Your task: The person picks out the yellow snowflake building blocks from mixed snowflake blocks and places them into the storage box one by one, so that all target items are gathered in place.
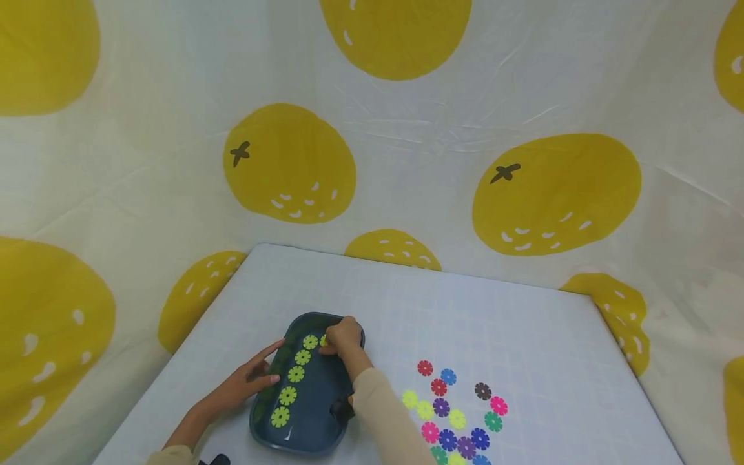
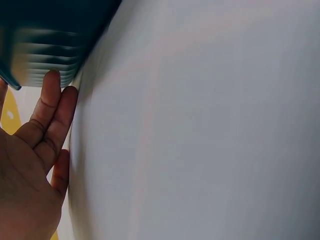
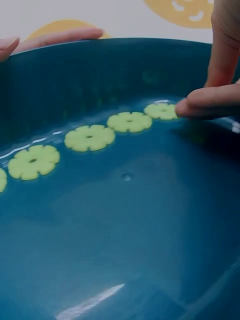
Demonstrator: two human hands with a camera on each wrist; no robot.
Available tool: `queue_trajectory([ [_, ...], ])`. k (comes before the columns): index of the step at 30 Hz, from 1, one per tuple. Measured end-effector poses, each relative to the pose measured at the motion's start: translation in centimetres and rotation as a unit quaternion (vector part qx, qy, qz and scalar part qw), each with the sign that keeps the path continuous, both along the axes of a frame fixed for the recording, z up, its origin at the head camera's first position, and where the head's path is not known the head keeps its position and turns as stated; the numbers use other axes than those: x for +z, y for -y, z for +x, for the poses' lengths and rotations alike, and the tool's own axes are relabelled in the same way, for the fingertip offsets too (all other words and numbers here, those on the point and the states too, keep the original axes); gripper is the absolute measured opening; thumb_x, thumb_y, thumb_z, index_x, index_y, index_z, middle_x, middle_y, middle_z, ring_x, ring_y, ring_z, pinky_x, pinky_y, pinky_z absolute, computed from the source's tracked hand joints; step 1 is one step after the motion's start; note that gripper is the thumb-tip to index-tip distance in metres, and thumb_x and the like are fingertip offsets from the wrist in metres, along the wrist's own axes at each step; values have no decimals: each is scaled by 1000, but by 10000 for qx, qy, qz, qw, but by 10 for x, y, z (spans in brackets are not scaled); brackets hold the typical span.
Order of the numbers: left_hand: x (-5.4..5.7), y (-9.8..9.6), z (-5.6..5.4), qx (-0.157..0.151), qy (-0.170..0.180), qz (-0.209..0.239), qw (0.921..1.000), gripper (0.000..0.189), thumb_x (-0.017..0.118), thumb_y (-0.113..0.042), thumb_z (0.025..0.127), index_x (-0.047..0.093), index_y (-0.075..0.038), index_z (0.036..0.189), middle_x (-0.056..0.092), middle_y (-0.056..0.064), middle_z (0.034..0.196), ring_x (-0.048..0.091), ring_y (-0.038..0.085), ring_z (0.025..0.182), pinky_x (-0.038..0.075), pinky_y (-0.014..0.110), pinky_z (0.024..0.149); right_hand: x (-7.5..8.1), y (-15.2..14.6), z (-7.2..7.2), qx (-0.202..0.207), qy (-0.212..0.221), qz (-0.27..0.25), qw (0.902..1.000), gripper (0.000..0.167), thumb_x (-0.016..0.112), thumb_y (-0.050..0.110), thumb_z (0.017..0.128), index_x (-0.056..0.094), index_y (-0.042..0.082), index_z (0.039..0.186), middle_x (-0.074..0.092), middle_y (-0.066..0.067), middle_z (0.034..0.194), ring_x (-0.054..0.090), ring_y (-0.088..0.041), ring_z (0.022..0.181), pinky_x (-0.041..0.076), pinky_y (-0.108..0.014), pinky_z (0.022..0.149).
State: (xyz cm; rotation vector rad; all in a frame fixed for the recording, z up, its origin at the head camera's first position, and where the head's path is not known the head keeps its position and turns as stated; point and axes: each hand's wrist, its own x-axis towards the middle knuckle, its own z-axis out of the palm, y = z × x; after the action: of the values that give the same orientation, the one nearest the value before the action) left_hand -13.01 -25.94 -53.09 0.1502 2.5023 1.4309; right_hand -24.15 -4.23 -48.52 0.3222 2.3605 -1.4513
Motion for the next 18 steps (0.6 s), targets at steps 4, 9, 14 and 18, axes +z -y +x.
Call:
queue_trajectory([
  [4,0,-1,0,-34,-8,74,10000,72,65,-36,95,27,-33,156,61,4,98,55,15,91,41,41,83,-5,1,5,-32,-188,304,9994,39,70,-7,77,57,-21,112,66,-22,73,72,-26,59,55,-28,55],
  [9,0,-1,0,-66,-16,129,9999,72,66,-36,95,27,-34,156,61,4,99,56,15,92,42,42,85,-9,3,10,-124,-282,471,9984,38,70,-8,76,58,-19,111,65,-24,81,71,-23,57,54,-28,54],
  [14,-1,-1,1,17,81,39,10000,72,66,-39,95,27,-36,156,61,3,100,55,15,93,41,42,85,-10,5,11,-77,-309,439,9985,22,68,-8,78,61,-13,98,65,-17,67,71,-24,57,52,-26,49],
  [18,1,-2,0,75,78,10,9999,73,66,-37,94,28,-36,156,60,3,100,54,17,93,41,43,85,-8,5,12,-85,-362,579,9976,26,69,-6,80,60,-15,103,65,-15,65,71,-23,56,50,-25,48],
])
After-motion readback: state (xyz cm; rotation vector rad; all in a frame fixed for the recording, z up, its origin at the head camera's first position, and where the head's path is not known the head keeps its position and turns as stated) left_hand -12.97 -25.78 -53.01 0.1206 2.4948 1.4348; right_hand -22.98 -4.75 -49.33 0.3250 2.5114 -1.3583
